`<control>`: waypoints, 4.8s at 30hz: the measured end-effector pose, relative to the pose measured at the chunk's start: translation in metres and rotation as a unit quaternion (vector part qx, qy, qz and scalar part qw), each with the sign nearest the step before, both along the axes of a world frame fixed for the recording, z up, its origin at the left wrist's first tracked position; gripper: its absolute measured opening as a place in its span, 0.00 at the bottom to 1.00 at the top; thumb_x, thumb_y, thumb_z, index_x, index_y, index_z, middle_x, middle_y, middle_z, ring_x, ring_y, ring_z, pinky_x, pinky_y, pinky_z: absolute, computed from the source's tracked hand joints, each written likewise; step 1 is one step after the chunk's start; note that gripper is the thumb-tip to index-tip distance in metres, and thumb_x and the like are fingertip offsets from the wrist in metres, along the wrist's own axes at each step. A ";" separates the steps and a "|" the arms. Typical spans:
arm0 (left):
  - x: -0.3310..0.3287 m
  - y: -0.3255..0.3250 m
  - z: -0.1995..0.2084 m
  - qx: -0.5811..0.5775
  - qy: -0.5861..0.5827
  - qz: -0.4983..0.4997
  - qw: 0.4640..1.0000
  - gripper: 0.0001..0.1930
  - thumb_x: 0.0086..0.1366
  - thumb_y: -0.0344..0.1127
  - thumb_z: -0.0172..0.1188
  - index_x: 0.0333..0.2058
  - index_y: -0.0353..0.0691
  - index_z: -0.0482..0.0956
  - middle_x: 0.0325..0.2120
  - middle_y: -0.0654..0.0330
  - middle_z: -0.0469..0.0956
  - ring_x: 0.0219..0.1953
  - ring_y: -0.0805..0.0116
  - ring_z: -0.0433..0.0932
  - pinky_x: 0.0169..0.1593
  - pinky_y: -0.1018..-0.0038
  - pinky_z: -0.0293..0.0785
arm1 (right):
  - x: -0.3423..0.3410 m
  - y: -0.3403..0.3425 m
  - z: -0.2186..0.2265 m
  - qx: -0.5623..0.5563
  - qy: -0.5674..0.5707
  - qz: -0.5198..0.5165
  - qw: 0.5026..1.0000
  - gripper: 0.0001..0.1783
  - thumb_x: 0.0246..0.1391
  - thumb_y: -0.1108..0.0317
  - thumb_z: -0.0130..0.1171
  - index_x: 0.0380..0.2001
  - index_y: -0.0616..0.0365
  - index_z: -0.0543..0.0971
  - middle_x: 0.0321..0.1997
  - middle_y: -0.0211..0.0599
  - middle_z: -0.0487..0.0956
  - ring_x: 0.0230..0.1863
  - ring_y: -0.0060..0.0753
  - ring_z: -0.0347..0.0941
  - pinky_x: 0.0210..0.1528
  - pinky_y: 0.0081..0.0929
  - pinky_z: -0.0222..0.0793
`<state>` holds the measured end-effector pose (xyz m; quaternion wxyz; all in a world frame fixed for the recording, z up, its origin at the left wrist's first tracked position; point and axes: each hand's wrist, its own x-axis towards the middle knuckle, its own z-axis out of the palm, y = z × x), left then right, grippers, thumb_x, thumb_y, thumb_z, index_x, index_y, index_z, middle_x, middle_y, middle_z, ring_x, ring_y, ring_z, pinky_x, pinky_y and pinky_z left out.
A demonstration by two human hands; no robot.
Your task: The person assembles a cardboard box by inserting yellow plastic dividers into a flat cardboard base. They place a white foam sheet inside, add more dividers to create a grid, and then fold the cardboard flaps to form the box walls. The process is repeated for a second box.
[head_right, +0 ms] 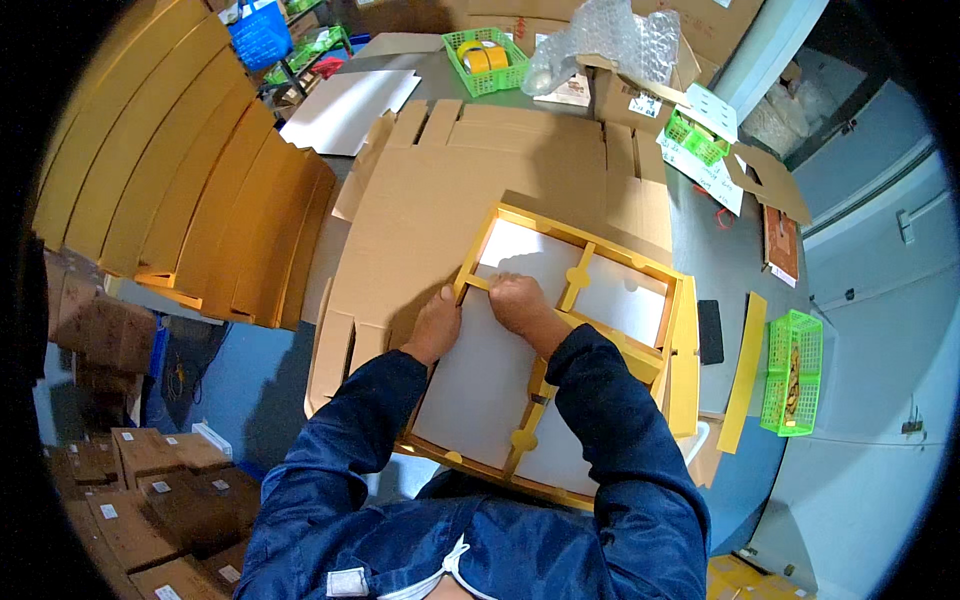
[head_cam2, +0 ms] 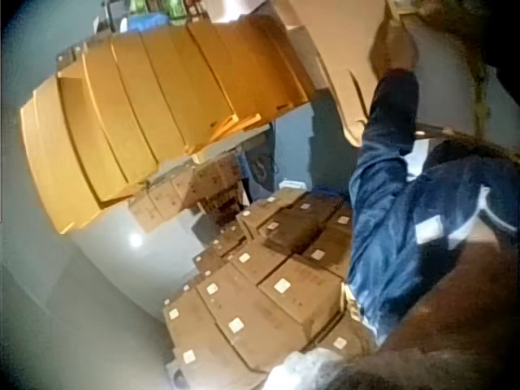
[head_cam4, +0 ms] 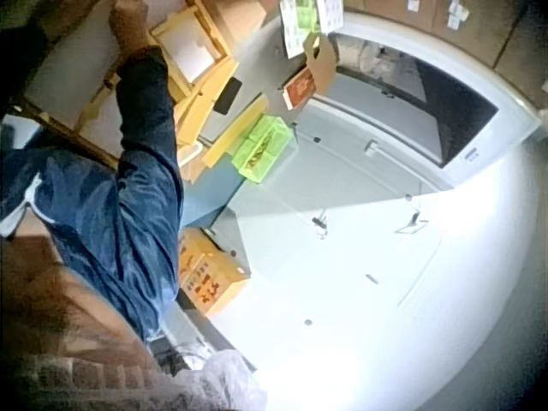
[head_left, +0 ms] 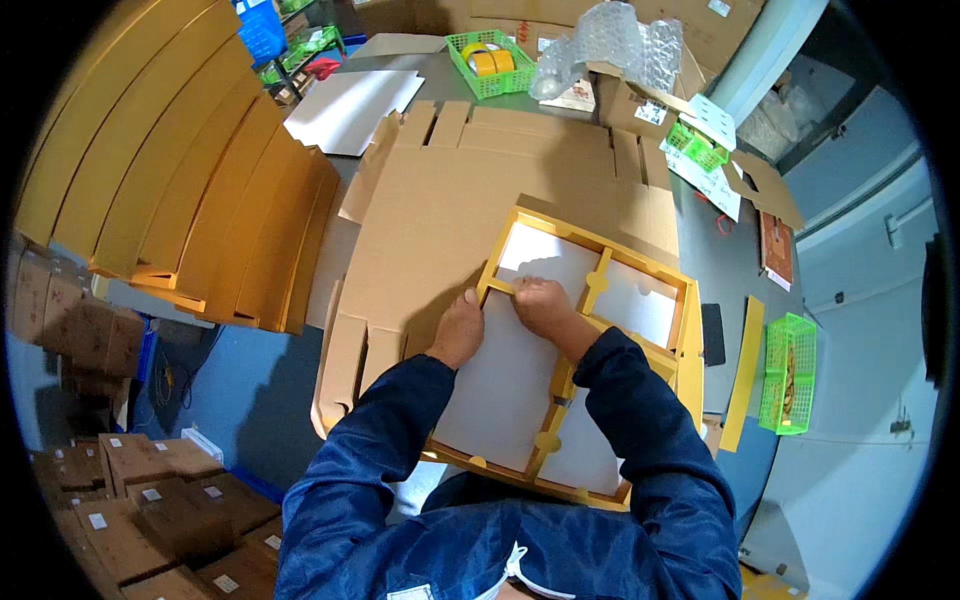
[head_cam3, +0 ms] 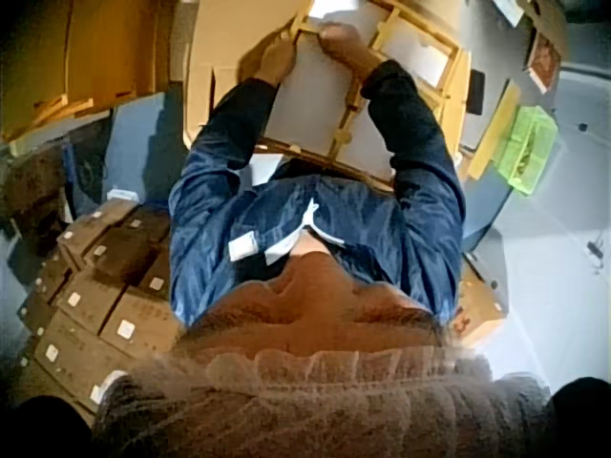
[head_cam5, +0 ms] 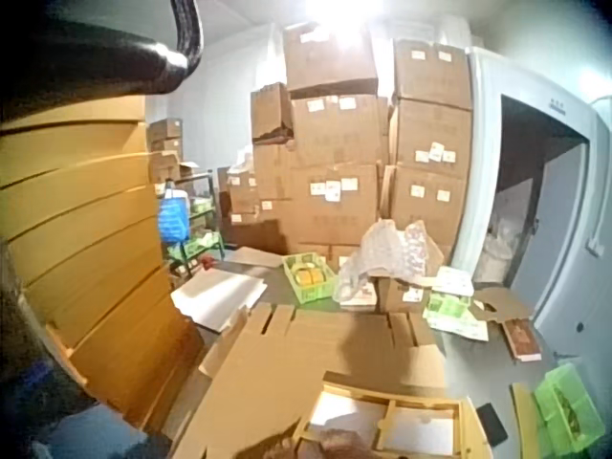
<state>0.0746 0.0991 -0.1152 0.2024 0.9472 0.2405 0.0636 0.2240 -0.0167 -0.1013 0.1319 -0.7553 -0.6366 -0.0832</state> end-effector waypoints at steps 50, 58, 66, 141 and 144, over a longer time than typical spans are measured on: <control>0.069 -0.166 0.026 -0.023 -0.125 0.030 0.991 0.10 0.57 0.35 0.57 0.34 0.37 0.70 0.34 0.51 0.73 0.37 0.48 0.74 0.39 0.54 0.69 | 0.039 -0.142 0.036 -0.201 0.130 -0.176 0.955 0.09 0.55 0.62 0.49 0.30 0.55 0.74 0.28 0.43 0.80 0.30 0.47 0.78 0.32 0.42 0.73; 0.118 -0.200 0.065 0.128 -0.265 -0.273 0.916 0.21 0.51 0.39 0.64 0.41 0.35 0.72 0.41 0.52 0.71 0.52 0.53 0.67 0.56 0.56 0.60 | 0.027 -0.289 0.043 0.048 0.318 -0.445 0.836 0.37 0.47 0.58 0.60 0.56 0.70 0.62 0.53 0.60 0.68 0.56 0.57 0.63 0.59 0.44 0.60; 0.150 -0.224 0.041 0.101 -0.166 -0.423 0.885 0.06 0.56 0.36 0.56 0.26 0.43 0.70 0.26 0.60 0.70 0.34 0.60 0.71 0.39 0.65 0.65 | -0.028 -0.283 0.006 -0.038 0.370 -0.463 0.805 0.23 0.49 0.63 0.54 0.42 0.69 0.63 0.35 0.65 0.75 0.37 0.65 0.73 0.41 0.52 0.70; -0.006 -0.210 0.129 -0.772 -0.207 -0.045 0.600 0.14 0.68 0.37 0.48 0.49 0.37 0.70 0.45 0.55 0.75 0.48 0.64 0.74 0.55 0.65 0.69 | -0.120 -0.369 0.114 0.012 0.365 -0.259 0.894 0.47 0.36 0.51 0.70 0.56 0.65 0.62 0.43 0.58 0.76 0.45 0.55 0.74 0.47 0.40 0.70; -0.014 -0.202 0.122 -0.760 -0.211 -0.035 0.614 0.14 0.68 0.37 0.47 0.49 0.37 0.70 0.45 0.55 0.75 0.48 0.64 0.74 0.55 0.65 0.69 | -0.121 -0.366 0.106 0.035 0.335 -0.294 0.894 0.37 0.39 0.56 0.68 0.51 0.60 0.67 0.35 0.51 0.79 0.36 0.52 0.77 0.39 0.41 0.72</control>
